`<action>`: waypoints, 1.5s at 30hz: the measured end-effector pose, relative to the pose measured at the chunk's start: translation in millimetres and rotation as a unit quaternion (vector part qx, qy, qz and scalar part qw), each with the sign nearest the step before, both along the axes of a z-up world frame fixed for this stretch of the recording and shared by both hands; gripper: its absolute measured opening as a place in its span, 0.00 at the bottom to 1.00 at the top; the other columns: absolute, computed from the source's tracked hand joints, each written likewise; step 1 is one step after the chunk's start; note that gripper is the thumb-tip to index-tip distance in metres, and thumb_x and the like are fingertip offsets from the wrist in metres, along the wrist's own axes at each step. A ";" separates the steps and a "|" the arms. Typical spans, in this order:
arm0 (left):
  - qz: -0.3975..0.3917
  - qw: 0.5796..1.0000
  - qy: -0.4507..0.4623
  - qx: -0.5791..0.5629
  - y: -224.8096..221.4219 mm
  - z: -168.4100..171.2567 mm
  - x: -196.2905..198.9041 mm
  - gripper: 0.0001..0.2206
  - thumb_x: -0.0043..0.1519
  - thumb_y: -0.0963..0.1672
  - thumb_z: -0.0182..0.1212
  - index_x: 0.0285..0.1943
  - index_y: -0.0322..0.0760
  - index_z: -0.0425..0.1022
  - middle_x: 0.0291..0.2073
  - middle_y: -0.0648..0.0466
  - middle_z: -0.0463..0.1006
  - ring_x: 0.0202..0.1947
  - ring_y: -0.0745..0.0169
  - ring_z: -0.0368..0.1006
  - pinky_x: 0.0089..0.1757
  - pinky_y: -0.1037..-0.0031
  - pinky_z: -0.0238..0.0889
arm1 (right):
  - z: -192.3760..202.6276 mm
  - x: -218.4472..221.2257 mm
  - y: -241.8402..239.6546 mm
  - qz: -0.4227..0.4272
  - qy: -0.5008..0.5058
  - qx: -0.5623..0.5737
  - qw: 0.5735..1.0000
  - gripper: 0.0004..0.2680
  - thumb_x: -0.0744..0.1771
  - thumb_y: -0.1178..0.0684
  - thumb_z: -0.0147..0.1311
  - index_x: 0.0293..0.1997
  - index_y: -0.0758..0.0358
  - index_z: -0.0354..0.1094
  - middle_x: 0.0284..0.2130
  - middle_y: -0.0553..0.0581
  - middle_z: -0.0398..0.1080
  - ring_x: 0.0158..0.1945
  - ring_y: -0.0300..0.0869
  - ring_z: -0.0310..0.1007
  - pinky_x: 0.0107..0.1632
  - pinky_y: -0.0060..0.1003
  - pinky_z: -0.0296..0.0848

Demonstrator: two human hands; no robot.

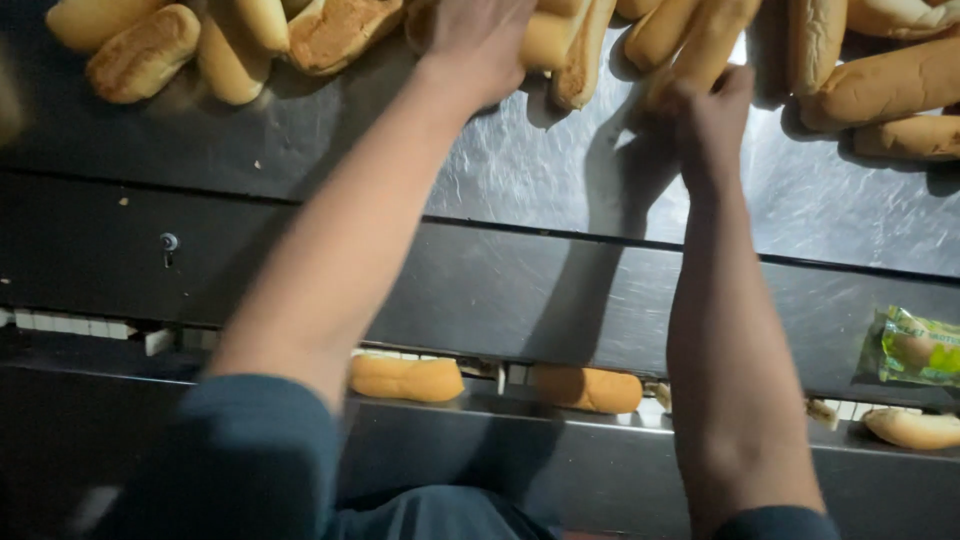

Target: Placing bread rolls into the slots of a moving conveyor belt in a bakery production area.

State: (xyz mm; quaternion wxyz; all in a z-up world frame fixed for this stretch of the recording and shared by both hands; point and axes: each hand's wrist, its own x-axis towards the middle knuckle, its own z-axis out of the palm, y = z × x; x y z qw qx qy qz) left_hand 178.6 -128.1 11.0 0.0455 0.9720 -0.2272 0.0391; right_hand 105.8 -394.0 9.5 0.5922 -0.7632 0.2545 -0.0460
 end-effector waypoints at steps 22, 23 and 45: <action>0.372 0.628 0.160 -0.664 340.0 65.7 -451.8 0.31 0.60 0.55 0.67 0.69 0.45 0.63 0.53 0.55 0.71 0.52 0.64 0.72 0.53 0.66 0.68 | 10.5 -329.5 236.7 0.469 0.088 -0.102 0.873 0.18 0.64 0.49 0.65 0.59 0.58 0.67 0.51 0.66 0.71 0.55 0.66 0.73 0.58 0.58 0.71; 0.361 0.617 0.162 -0.680 332.4 76.7 -458.2 0.31 0.57 0.55 0.69 0.66 0.46 0.63 0.52 0.57 0.71 0.52 0.69 0.72 0.53 0.70 0.68 | -9.4 -332.7 232.6 0.481 0.074 -0.210 0.848 0.19 0.63 0.46 0.67 0.57 0.56 0.68 0.48 0.64 0.70 0.51 0.65 0.75 0.55 0.58 0.73; 0.454 0.468 0.267 -0.709 140.5 17.0 -453.4 0.31 0.59 0.57 0.66 0.67 0.41 0.66 0.52 0.51 0.75 0.51 0.60 0.73 0.49 0.64 0.69 | 20.3 -380.9 236.5 0.032 0.013 0.313 0.949 0.10 0.69 0.49 0.58 0.52 0.59 0.67 0.36 0.53 0.74 0.37 0.40 0.76 0.41 0.39 0.76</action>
